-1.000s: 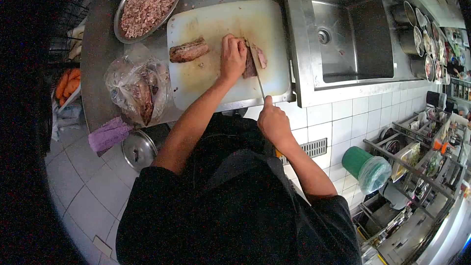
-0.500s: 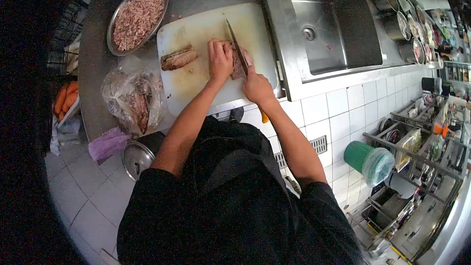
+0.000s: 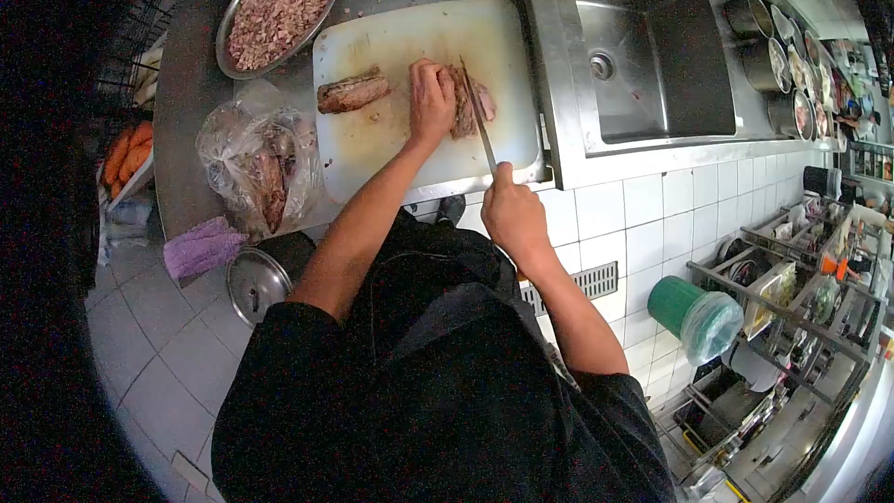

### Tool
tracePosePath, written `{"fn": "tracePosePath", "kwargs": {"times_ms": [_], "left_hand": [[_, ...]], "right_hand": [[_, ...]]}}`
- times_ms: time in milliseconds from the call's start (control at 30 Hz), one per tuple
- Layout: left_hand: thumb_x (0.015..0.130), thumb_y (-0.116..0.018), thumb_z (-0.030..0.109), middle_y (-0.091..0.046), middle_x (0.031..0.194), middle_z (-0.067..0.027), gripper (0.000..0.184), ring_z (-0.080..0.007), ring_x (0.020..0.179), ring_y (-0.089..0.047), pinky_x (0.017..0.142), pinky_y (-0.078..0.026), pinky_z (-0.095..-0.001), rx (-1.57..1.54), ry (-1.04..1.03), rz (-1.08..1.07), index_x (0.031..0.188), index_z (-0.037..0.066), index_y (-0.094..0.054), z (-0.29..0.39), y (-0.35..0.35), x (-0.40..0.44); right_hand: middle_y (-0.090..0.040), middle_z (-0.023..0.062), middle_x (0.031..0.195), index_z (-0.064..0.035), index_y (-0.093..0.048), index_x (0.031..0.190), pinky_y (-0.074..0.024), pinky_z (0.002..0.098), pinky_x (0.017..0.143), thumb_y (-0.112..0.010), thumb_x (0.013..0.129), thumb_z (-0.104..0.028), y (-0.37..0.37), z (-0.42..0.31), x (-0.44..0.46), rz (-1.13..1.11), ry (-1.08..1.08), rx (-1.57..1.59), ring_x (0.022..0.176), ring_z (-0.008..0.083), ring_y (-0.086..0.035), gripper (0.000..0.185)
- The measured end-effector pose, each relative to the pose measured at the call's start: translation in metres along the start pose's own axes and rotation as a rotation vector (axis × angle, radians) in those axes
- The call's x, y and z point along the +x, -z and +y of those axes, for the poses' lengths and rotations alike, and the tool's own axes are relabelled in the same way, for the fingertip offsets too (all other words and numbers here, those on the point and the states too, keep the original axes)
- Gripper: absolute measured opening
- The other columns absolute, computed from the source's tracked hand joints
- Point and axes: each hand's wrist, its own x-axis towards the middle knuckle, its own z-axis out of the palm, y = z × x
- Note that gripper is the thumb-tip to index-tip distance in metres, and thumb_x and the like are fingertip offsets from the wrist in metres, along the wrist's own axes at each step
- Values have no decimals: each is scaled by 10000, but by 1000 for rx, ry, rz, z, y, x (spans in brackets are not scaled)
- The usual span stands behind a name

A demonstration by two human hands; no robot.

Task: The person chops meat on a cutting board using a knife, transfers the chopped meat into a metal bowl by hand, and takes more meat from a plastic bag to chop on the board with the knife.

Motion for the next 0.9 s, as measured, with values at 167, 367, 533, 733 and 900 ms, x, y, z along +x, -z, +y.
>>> {"fn": "tracePosePath", "kwargs": {"times_ms": [167, 367, 533, 733, 900], "left_hand": [[965, -544, 87, -503, 1099, -238, 144, -433, 1030, -537, 880, -454, -507, 30, 15, -12, 1035, -17, -472, 1, -1, 0], [940, -561, 82, -498, 1109, -234, 152, -436, 1039, -535, 888, -454, -509, 70, 35, -38, 1023, -13, -475, 3, 0, 0], [915, -576, 57, -502, 1077, -239, 160, -437, 1011, -532, 877, -450, -520, 53, 5, -51, 1008, -23, -473, 2, 0, 0], [925, -570, 39, -501, 1098, -263, 156, -453, 1025, -527, 888, -450, -529, 22, 6, -102, 1024, -26, -468, 2, 2, 2], [933, -566, 40, -498, 1115, -277, 161, -465, 1043, -525, 904, -450, -534, 37, 18, -96, 1041, -28, -467, -3, 0, 4]], "right_hand": [[-634, 283, 674, 4, -434, 1057, -516, 599, 633, -522, 956, -134, -2, 1, -11, -26, -16, -12, 662, 498, -646, 192], [-640, 298, 700, 10, -437, 1047, -522, 593, 640, -519, 951, -126, 4, -4, -19, -98, -53, -19, 691, 506, -650, 186], [-643, 311, 716, 24, -444, 1026, -524, 601, 658, -499, 936, -97, 10, -6, -19, -152, -89, -26, 709, 513, -653, 160], [-646, 328, 731, 52, -442, 1046, -531, 602, 670, -480, 907, -51, -11, 2, 12, -185, -97, -34, 715, 517, -660, 176], [-642, 345, 747, 80, -421, 1083, -535, 594, 674, -475, 913, -55, -34, 4, 46, -150, -54, -19, 744, 519, -664, 224]]}}
